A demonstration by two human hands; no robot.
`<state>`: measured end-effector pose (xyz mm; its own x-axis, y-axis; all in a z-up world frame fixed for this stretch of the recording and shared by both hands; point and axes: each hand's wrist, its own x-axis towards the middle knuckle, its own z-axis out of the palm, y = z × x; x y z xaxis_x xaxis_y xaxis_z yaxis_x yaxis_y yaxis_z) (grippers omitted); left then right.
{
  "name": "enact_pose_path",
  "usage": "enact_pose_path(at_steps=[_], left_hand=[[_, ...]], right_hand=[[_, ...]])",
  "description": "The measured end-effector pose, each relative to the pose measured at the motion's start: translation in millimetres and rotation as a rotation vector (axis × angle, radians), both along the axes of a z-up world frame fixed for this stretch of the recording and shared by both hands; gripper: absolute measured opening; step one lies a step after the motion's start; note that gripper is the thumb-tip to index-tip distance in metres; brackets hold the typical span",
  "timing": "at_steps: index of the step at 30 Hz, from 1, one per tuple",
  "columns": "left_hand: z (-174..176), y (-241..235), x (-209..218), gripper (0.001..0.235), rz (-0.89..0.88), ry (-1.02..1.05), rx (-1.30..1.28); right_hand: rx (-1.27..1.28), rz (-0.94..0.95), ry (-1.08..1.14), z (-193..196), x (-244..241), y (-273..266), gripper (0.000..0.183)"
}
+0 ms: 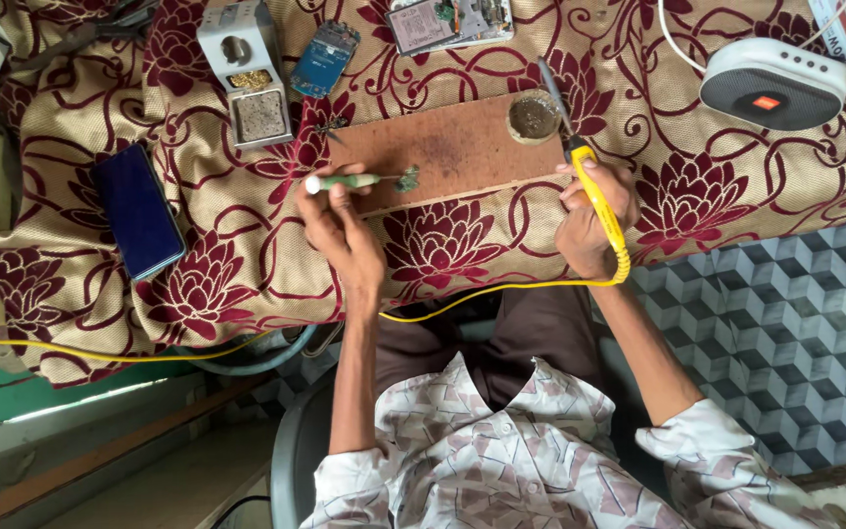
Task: The person uses a soldering iron and a green-handled tool to work on a small electronic component placed on a wooden board. The person repeatedly applies the soldering iron to the component while holding it steady with the other tool.
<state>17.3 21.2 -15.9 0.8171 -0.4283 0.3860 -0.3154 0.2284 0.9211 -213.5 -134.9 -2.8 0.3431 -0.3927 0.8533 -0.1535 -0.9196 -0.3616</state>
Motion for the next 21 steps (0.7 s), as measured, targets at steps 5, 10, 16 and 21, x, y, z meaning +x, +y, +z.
enact_pose_path(at_steps=[5, 10, 16, 21], left_hand=[[-10.5, -18.5, -2.2, 0.024, -0.118, 0.030, -0.103], [-7.2, -9.8, -11.7, 0.023, -0.129, 0.043, -0.213], [11.2, 9.3, -8.5, 0.022, -0.099, -0.039, -0.101], [22.2, 10.6, -4.5, 0.023, -0.144, -0.062, 0.061]], right_hand=[[0.079, 0.055, -0.075, -7.6, 0.4, -5.9, 0.039], [0.195, 0.005, -0.162, -20.3, 3.9, -3.4, 0.035], [0.194, 0.087, -0.144, -20.9, 1.6, -7.8, 0.034], [0.179, 0.085, -0.144, -19.4, 3.0, -5.0, 0.032]])
